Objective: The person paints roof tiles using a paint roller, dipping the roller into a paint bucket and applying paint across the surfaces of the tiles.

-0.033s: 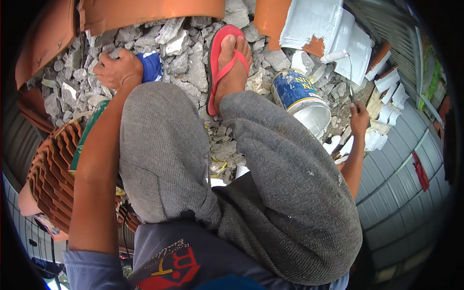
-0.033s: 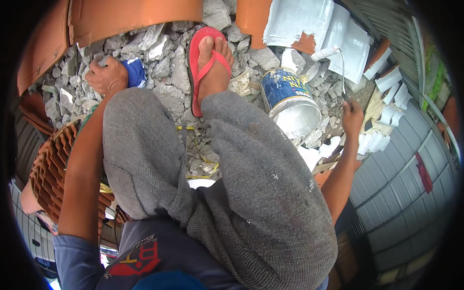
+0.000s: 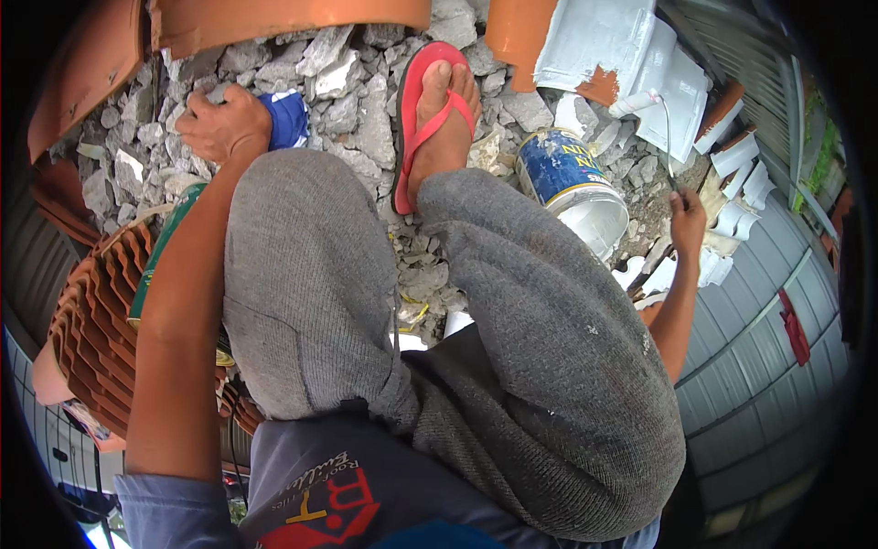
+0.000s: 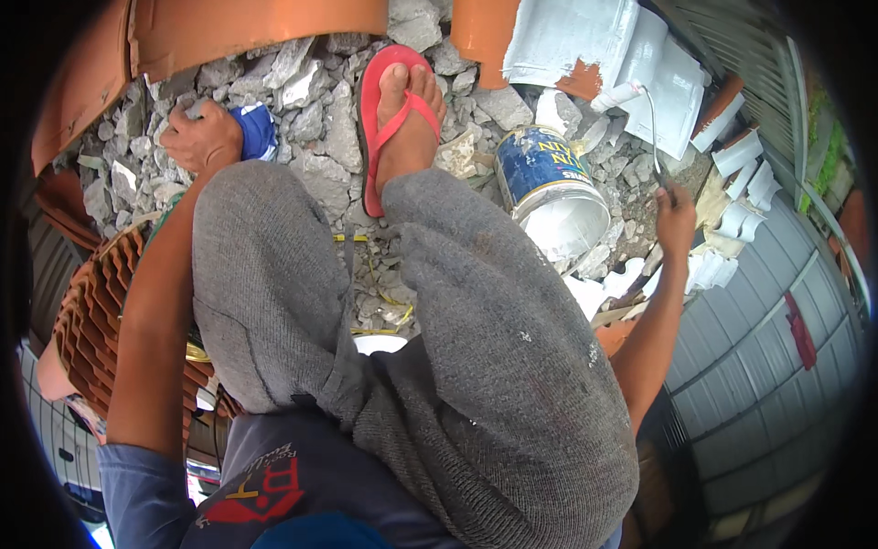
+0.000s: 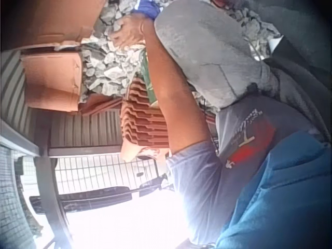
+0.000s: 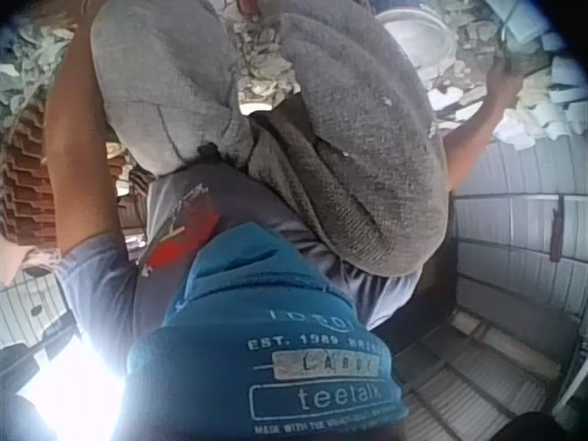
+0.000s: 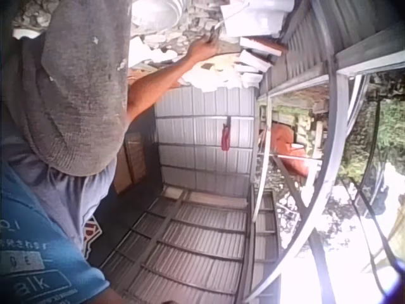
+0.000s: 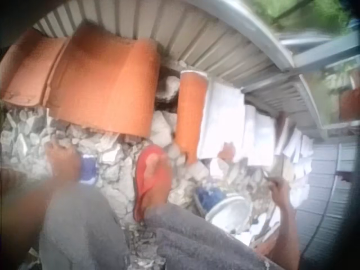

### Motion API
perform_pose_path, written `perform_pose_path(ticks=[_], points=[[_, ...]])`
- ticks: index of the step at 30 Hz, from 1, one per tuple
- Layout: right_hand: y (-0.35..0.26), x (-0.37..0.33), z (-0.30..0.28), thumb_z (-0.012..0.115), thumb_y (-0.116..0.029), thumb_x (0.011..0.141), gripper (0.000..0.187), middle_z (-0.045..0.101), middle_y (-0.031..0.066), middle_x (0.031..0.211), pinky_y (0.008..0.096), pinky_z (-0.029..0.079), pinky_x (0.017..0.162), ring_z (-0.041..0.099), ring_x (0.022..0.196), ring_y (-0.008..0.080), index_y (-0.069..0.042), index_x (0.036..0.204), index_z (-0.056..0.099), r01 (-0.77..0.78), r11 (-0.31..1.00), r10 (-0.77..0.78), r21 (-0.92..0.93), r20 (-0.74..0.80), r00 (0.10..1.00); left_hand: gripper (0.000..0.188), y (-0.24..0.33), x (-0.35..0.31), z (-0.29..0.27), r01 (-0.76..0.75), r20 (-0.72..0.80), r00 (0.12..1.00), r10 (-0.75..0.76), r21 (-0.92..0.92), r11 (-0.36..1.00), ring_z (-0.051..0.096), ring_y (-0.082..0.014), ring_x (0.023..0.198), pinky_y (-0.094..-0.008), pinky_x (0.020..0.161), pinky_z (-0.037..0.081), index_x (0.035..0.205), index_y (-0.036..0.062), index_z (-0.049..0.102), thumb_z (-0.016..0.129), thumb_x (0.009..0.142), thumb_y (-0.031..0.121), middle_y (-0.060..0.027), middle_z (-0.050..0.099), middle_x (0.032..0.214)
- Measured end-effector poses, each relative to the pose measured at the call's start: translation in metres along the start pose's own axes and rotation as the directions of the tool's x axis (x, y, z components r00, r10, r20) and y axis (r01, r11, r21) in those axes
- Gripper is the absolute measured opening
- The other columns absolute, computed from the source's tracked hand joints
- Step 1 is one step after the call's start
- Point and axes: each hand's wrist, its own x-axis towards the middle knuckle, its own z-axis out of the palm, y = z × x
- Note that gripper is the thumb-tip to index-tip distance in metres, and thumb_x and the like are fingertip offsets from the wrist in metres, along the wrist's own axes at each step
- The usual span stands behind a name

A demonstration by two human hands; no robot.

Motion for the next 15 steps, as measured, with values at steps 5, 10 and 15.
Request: perform_pose_path(ticks=[5,10,15], points=[[-0.081,0.065,-0.025,0.066,-0.017,0.093,0.025,0.070,0.0213,0.108,0.0449,0.051,0.089,0.067,0.100,0.0407,-0.003,0.112,0.072,0.238,0.899,-0.205,-0.367,0.129,0.970,0.050,-0.008,0.006,0.005,0.021,-0.057,0.998,-0.023,-0.039,0.999,0.057,-0.0357,0.097,-0.0490,0.088,0.047,0.113,0.0160,0.073,0.063,0.069,0.036,-0.0155,0.054,0.108],[-0.083,0.089,0.002,0.067,-0.020,0.093,0.026,0.071,0.0202,0.103,0.0433,0.051,0.088,0.068,0.097,0.0401,-0.005,0.114,0.073,0.296,0.923,-0.254,-0.244,0.190,0.948,0.049,-0.007,0.001,0.008,0.001,-0.056,0.998,-0.001,0.003,1.000,0.057,-0.0359,0.096,-0.0496,0.087,0.047,0.112,0.0158,0.073,0.063,0.068,0.035,-0.0159,0.054,0.108],[-0.118,0.089,0.014,0.068,-0.021,0.092,0.026,0.071,0.0199,0.101,0.0432,0.051,0.087,0.068,0.096,0.0396,-0.008,0.114,0.074,0.166,0.973,-0.122,-0.158,0.259,0.958,0.048,-0.010,0.004,0.005,-0.005,-0.060,0.998,0.006,0.009,1.000,0.057,-0.0368,0.096,-0.0503,0.086,0.047,0.111,0.0151,0.073,0.063,0.068,0.034,-0.0167,0.054,0.107]])
